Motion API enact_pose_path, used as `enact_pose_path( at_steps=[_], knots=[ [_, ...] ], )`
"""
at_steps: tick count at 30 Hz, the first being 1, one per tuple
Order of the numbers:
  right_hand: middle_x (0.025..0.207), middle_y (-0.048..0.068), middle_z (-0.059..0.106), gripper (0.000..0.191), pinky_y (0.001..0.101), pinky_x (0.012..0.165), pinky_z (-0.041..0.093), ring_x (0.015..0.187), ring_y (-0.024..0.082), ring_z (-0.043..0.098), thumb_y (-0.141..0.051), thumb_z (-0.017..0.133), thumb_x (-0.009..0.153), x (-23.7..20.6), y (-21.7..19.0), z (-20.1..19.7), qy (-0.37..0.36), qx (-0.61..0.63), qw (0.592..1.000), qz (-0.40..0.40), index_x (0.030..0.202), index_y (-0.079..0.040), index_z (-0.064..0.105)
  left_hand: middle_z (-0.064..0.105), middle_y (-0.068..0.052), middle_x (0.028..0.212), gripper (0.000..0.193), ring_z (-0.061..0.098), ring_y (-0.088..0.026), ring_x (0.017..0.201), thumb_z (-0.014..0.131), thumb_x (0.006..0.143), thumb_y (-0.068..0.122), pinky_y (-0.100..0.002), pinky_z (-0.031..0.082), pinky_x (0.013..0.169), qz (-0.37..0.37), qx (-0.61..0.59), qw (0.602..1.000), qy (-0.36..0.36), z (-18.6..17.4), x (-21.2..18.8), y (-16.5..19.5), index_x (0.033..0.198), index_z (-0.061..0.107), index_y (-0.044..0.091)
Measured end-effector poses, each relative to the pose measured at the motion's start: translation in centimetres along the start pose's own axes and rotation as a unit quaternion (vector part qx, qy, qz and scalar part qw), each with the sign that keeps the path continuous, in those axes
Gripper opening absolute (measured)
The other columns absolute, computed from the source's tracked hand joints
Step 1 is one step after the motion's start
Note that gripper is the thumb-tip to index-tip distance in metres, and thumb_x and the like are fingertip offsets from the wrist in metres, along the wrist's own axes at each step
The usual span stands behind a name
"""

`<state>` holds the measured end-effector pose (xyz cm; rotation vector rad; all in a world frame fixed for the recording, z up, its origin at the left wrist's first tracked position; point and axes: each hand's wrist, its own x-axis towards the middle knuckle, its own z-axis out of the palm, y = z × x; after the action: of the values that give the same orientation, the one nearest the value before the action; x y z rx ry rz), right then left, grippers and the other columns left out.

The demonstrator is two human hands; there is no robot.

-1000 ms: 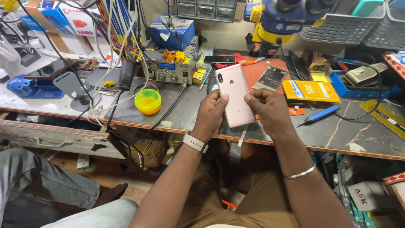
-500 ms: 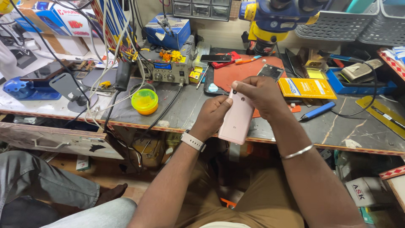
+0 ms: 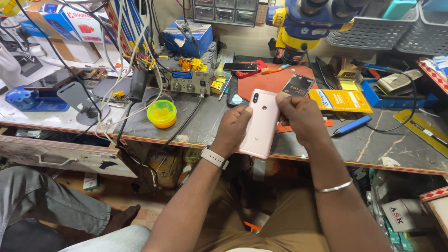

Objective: The person uses tweezers to remove a small component from the top edge of a disassembled smartphone. They then flip the phone over and use the tweezers to press along the edges of the back cover, likely to secure it.

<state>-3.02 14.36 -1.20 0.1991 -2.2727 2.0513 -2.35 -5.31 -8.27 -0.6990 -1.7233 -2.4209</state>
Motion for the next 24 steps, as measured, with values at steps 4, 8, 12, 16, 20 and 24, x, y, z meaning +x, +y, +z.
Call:
enact_pose_path(
  at_steps=[4, 8, 12, 16, 20, 24],
  knots=[
    [0.07, 0.005, 0.065, 0.035, 0.0233, 0.055, 0.045, 0.059, 0.01, 0.055, -0.029, 0.072, 0.099, 0.1, 1.1, -0.1, -0.017, 0.038, 0.998, -0.053, 0.084, 0.003, 0.068, 0.07, -0.004, 0.09, 0.033, 0.063, -0.007, 0.077, 0.053, 0.109, 0.026, -0.026, 0.053, 0.07, -0.011, -0.05, 0.998, -0.025, 0.2, 0.0, -0.2, 0.105, 0.066, -0.004],
    [0.07, 0.003, 0.066, 0.038, 0.0224, 0.056, 0.049, 0.06, 0.009, 0.058, -0.03, 0.067, 0.101, -0.4, 1.1, 0.6, 0.02, 0.043, 0.996, -0.071, 0.085, 0.003, 0.071, 0.071, -0.005, 0.096, 0.034, 0.066, -0.008, 0.083, 0.051, 0.108, 0.028, -0.026, 0.055, 0.076, -0.004, -0.093, 0.996, 0.001, 0.3, 0.2, -0.5, 0.112, 0.065, -0.002],
    [0.076, 0.004, 0.07, 0.029, 0.022, 0.058, 0.051, 0.063, 0.008, 0.063, -0.027, 0.069, 0.096, -2.4, 1.4, 0.3, -0.049, -0.002, 0.999, -0.022, 0.097, 0.002, 0.07, 0.072, -0.008, 0.098, 0.034, 0.068, -0.011, 0.085, 0.051, 0.111, 0.027, -0.028, 0.057, 0.079, 0.018, -0.168, 0.983, 0.069, 0.3, 0.6, -1.0, 0.113, 0.063, -0.005],
    [0.08, 0.006, 0.071, 0.027, 0.0228, 0.058, 0.05, 0.064, 0.009, 0.061, -0.021, 0.073, 0.094, -3.4, 2.8, -0.5, -0.067, 0.012, 0.997, -0.026, 0.103, 0.005, 0.071, 0.074, -0.004, 0.1, 0.033, 0.07, -0.008, 0.088, 0.055, 0.104, 0.026, -0.024, 0.058, 0.082, -0.004, -0.189, 0.98, 0.062, 0.3, 0.8, -1.1, 0.12, 0.063, -0.003],
    [0.087, 0.006, 0.071, 0.026, 0.0211, 0.063, 0.051, 0.069, 0.008, 0.061, -0.019, 0.072, 0.098, -2.9, 4.6, -1.1, -0.037, 0.149, 0.985, -0.078, 0.11, 0.004, 0.07, 0.068, -0.004, 0.087, 0.033, 0.062, -0.006, 0.074, 0.07, 0.099, 0.016, -0.023, 0.052, 0.066, -0.002, -0.032, 0.999, 0.038, 0.6, 0.9, -0.9, 0.126, 0.062, -0.002],
    [0.088, 0.007, 0.071, 0.026, 0.0218, 0.062, 0.051, 0.068, 0.009, 0.062, -0.019, 0.072, 0.098, -2.9, 5.8, -1.5, -0.028, 0.21, 0.973, -0.089, 0.109, 0.005, 0.067, 0.072, -0.004, 0.091, 0.03, 0.067, -0.007, 0.078, 0.073, 0.095, 0.011, -0.023, 0.056, 0.069, -0.01, -0.012, 0.999, -0.029, 0.5, 0.7, -0.7, 0.118, 0.064, -0.005]
  ],
)
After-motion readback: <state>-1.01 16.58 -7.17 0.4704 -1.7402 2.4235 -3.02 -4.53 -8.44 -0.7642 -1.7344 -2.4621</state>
